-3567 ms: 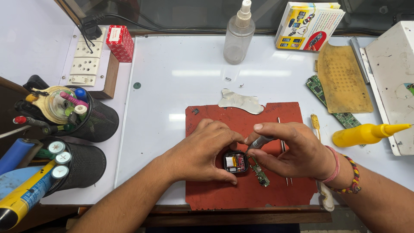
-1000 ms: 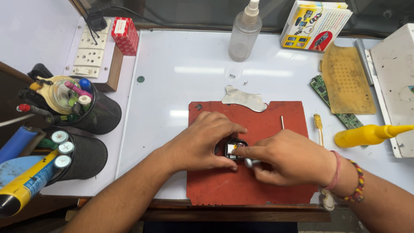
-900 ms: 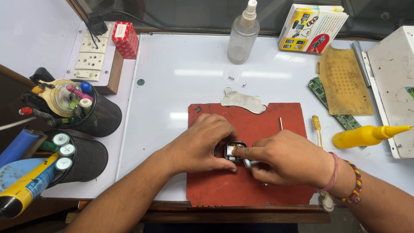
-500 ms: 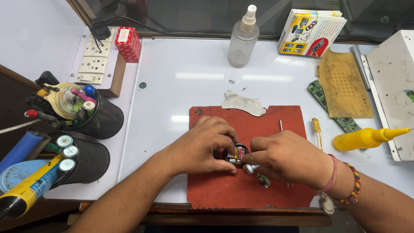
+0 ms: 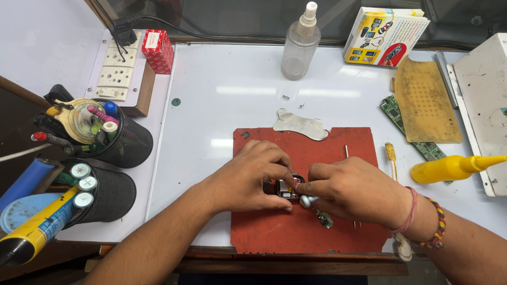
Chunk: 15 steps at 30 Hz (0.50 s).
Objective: The person uses tweezers and a screwdriver to manipulate internal components of a small electronic device on a red mat. They remove a small black cover, adjust parts on the circuit board, and apply a liquid from a small bottle before placing the cover back.
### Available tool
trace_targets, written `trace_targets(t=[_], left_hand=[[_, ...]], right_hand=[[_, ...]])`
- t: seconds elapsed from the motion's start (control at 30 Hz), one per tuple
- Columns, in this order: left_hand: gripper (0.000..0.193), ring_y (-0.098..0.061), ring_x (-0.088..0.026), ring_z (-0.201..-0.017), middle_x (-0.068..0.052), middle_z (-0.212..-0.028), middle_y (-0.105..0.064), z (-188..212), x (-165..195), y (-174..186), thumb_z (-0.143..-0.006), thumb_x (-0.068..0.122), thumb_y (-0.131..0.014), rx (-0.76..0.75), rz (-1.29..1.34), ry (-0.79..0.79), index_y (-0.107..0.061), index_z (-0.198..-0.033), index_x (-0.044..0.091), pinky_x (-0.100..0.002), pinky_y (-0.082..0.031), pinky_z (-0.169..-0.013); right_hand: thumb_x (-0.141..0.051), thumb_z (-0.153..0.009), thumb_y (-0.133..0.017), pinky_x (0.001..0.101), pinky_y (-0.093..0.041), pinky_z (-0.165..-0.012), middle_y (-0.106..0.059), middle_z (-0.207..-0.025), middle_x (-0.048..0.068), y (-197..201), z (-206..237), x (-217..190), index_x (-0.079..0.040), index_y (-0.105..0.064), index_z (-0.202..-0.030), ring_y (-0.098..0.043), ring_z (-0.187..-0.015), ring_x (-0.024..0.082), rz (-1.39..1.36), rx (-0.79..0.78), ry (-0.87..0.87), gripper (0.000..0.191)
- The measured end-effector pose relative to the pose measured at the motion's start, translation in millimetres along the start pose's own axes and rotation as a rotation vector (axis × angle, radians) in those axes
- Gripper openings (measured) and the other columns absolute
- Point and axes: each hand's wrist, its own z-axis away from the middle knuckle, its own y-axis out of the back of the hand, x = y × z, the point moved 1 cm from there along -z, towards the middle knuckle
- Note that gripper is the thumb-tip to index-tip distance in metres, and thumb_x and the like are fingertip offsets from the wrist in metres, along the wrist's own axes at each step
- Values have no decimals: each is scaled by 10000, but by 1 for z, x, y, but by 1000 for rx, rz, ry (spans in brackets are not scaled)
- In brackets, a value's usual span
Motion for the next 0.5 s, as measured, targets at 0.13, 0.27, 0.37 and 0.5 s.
trace_targets(t=[0.13, 0.27, 0.37, 0.5], left_hand=[[349, -537, -220, -1229, 20, -1111, -661, 1, 0, 0, -694, 480, -896, 0, -3, -4, -792, -883, 205, -427, -388, -1076], [353, -533, -231, -1232, 14, -1113, -661, 0, -1, 0, -691, 477, -901, 10, -9, -17, -794, -885, 201, -436, -380, -1082], [361, -526, -235, -1239, 13, -1114, -660, 0, -1, 0, -689, 475, -900, 3, -15, -8, -793, -895, 199, -437, -380, -1076], [366, -532, -227, -1243, 14, -1112, -661, 0, -1, 0, -695, 477, -894, 3, -6, -11, -798, -918, 203, -436, -382, -1089]], right_hand=[[-186, -738, -795, 404, -548, -552, -670, -892, 45, 0, 0, 2, -169, -772, -1113, -691, -656, 263, -14, -41, -14, 376], [-185, -756, -794, 403, -544, -540, -665, -894, 47, -1, 0, 2, -168, -764, -1132, -689, -686, 276, -9, -51, 11, 378], [-178, -738, -789, 400, -543, -535, -668, -904, 41, -1, 0, 3, -167, -758, -1107, -692, -679, 266, 2, -39, 15, 370], [-186, -744, -791, 403, -544, -541, -666, -895, 45, -2, 0, 3, -180, -763, -1136, -690, -660, 263, -6, -66, 5, 393]])
